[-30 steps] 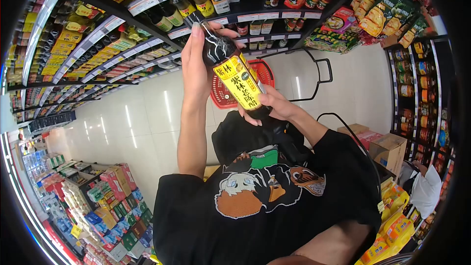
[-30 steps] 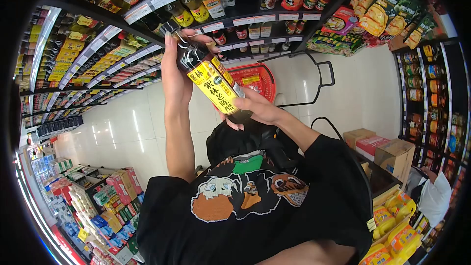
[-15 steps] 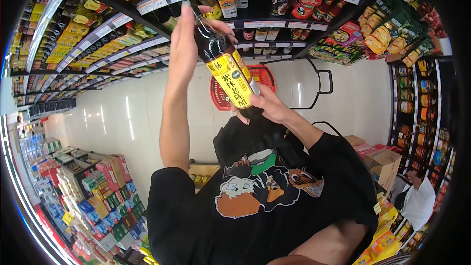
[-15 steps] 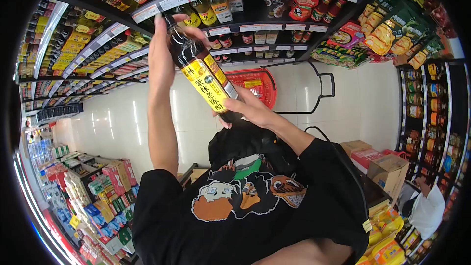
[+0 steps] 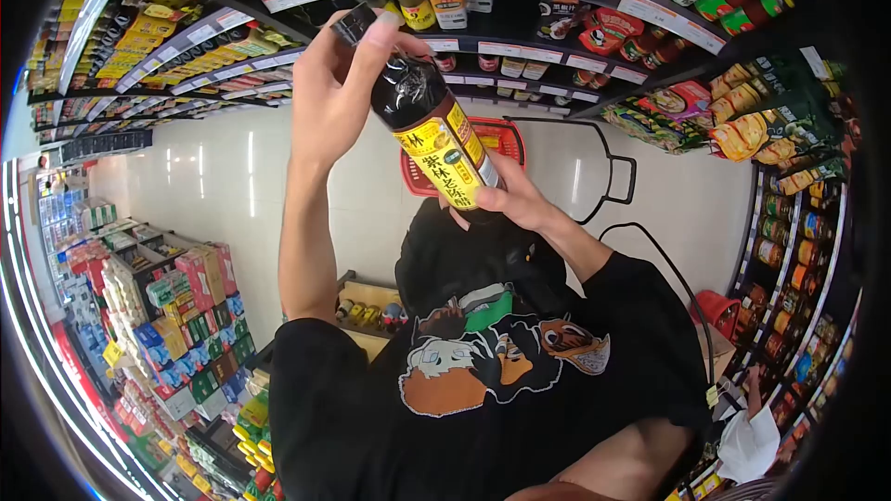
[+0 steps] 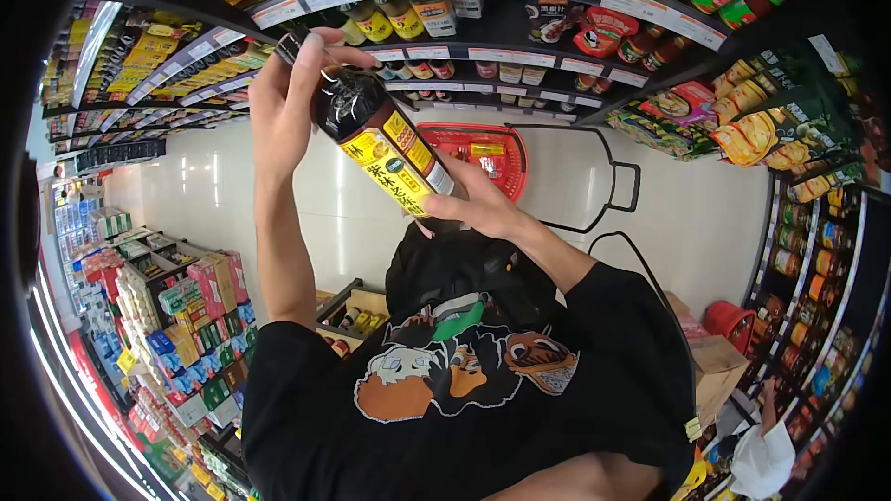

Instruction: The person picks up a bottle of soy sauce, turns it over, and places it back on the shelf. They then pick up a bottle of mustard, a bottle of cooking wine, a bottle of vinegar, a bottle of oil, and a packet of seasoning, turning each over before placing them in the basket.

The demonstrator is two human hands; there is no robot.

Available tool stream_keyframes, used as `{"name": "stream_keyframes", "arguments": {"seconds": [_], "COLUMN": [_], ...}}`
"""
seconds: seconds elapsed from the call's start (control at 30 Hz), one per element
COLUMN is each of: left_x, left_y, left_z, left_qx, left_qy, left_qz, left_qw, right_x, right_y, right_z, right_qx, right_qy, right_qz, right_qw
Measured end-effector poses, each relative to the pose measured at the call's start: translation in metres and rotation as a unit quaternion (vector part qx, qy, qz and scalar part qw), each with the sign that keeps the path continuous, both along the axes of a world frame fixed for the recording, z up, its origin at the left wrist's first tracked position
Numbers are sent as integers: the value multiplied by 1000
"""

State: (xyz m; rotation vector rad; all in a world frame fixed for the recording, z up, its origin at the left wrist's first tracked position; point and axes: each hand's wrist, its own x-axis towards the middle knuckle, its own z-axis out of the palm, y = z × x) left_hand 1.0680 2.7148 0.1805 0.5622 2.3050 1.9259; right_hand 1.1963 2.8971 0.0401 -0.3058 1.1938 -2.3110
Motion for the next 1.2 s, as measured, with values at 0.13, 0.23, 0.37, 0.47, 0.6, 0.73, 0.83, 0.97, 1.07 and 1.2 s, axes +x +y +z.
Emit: {"name": "stream_keyframes", "arguments": {"seconds": [0.13, 0.23, 0.37, 0.47, 0.6, 0.73, 0.83, 0.97, 1.07, 1.2], "left_x": [-11, -17, -37, -52, -78, -95, -102, -108, -109, -116], "left_y": [7, 5, -14, -19, -33, -42, -46, -46, -44, -37], "left_z": [11, 24, 40, 43, 40, 37, 40, 40, 40, 42], "left_qx": [3, -4, 22, 88, 50, -7, -58, -103, -147, -160], "left_qy": [-36, -8, 75, 132, 294, 396, 475, 492, 497, 473], "left_qz": [-49, -70, -85, -94, -82, -63, -49, -40, -21, -19], "left_qw": [998, 997, 993, 983, 951, 916, 877, 864, 855, 866], "right_x": [-15, -25, -52, -79, -98, -120, -150, -182, -200, -216], "right_y": [4, 4, -4, -21, -52, -63, -62, -62, -60, -53], "right_z": [-5, -2, -15, -11, 38, 70, 78, 74, 69, 63], "right_qx": [-11, 15, -133, -232, -236, -211, -150, -125, -101, -83], "right_qy": [24, 55, 4, -90, -100, -84, -40, -11, -6, 4], "right_qz": [-22, -76, -82, -112, -94, -116, -160, -193, -210, -202], "right_qw": [999, 996, 988, 962, 962, 967, 975, 973, 972, 976]}}
